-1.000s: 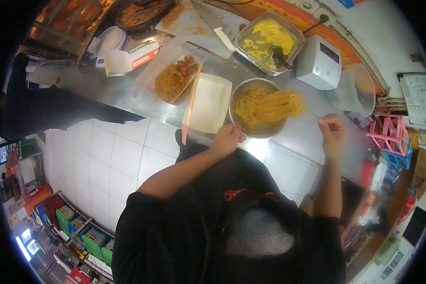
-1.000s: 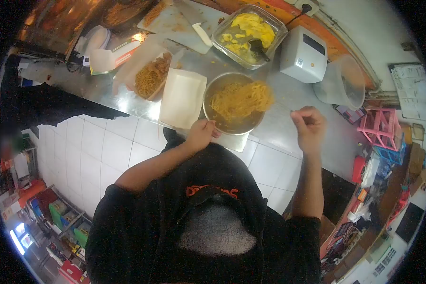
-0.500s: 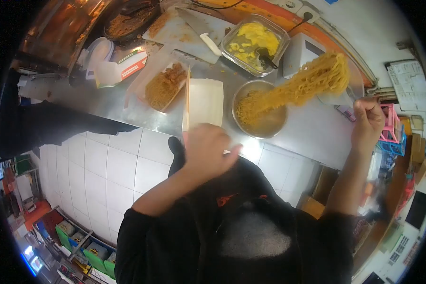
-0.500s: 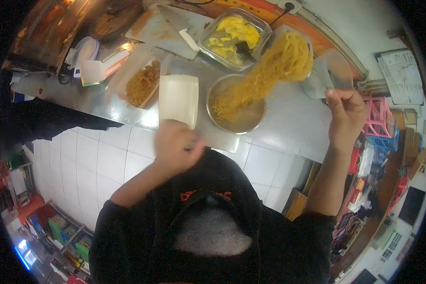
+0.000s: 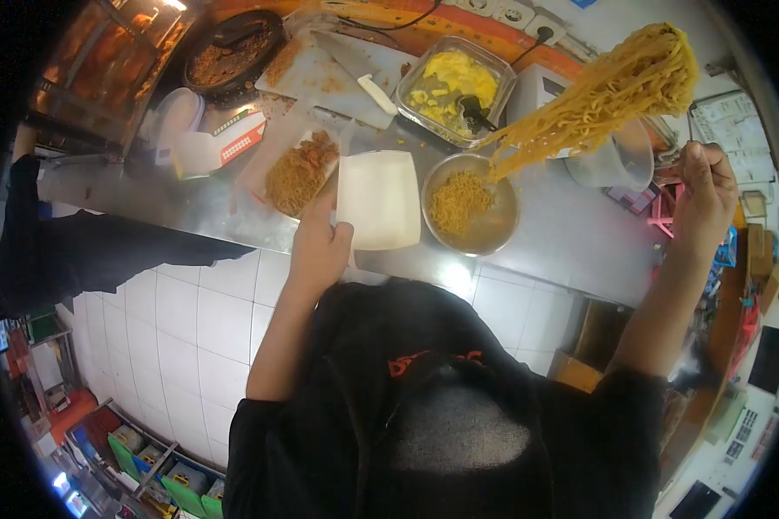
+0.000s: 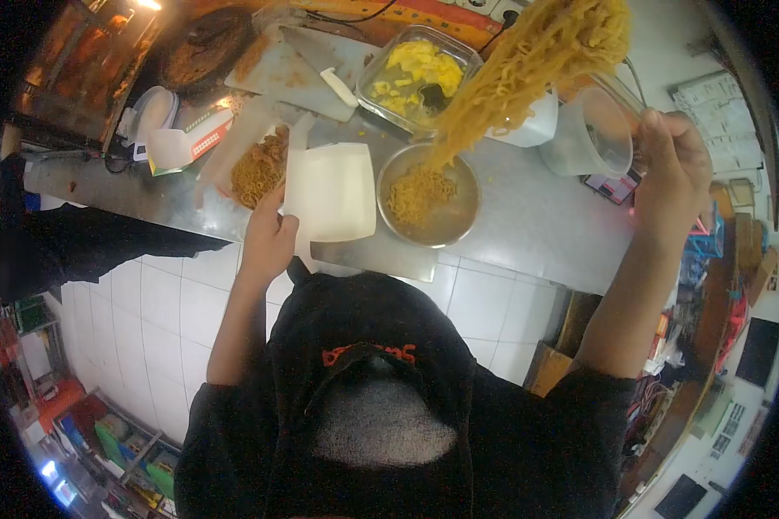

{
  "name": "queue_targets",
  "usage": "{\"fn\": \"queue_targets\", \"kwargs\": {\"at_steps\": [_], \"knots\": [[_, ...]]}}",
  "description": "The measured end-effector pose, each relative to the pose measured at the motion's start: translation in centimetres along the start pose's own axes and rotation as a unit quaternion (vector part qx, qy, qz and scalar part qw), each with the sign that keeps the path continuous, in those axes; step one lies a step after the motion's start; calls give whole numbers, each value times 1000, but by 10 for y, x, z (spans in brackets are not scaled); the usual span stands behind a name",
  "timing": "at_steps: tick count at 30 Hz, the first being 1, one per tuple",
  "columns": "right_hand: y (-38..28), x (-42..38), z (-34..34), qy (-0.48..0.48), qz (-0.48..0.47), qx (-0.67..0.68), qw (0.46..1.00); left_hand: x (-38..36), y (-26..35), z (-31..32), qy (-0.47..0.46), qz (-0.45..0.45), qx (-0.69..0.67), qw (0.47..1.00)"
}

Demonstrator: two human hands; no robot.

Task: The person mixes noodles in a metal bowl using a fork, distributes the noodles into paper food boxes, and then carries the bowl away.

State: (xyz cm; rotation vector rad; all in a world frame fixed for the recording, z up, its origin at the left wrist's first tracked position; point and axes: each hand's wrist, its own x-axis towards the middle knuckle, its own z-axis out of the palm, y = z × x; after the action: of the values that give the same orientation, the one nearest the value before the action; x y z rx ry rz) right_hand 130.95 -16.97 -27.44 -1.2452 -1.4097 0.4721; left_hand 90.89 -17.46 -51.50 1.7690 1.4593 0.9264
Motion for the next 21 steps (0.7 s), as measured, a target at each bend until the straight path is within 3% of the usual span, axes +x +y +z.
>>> {"fn": "queue_targets", "kwargs": {"at_steps": [2,15,17,20,21], "knots": [[2,0,3,-2,-9,8,1000,1,-1,3,-14,-52,-45,998],[-19,-15,57,-21,-6,-10,1000,4,-3,2,-18,-61,-92,994],[-22,-22,67,-36,26,-27,999,3,-13,3,22,-12,-75,997],[-9,-39,95,-73,-4,-34,997,0,-24,2,23,-49,-105,993],[-2,-51,108,-78,43,-34,995,0,-27,1,27,-52,-106,993]]}}
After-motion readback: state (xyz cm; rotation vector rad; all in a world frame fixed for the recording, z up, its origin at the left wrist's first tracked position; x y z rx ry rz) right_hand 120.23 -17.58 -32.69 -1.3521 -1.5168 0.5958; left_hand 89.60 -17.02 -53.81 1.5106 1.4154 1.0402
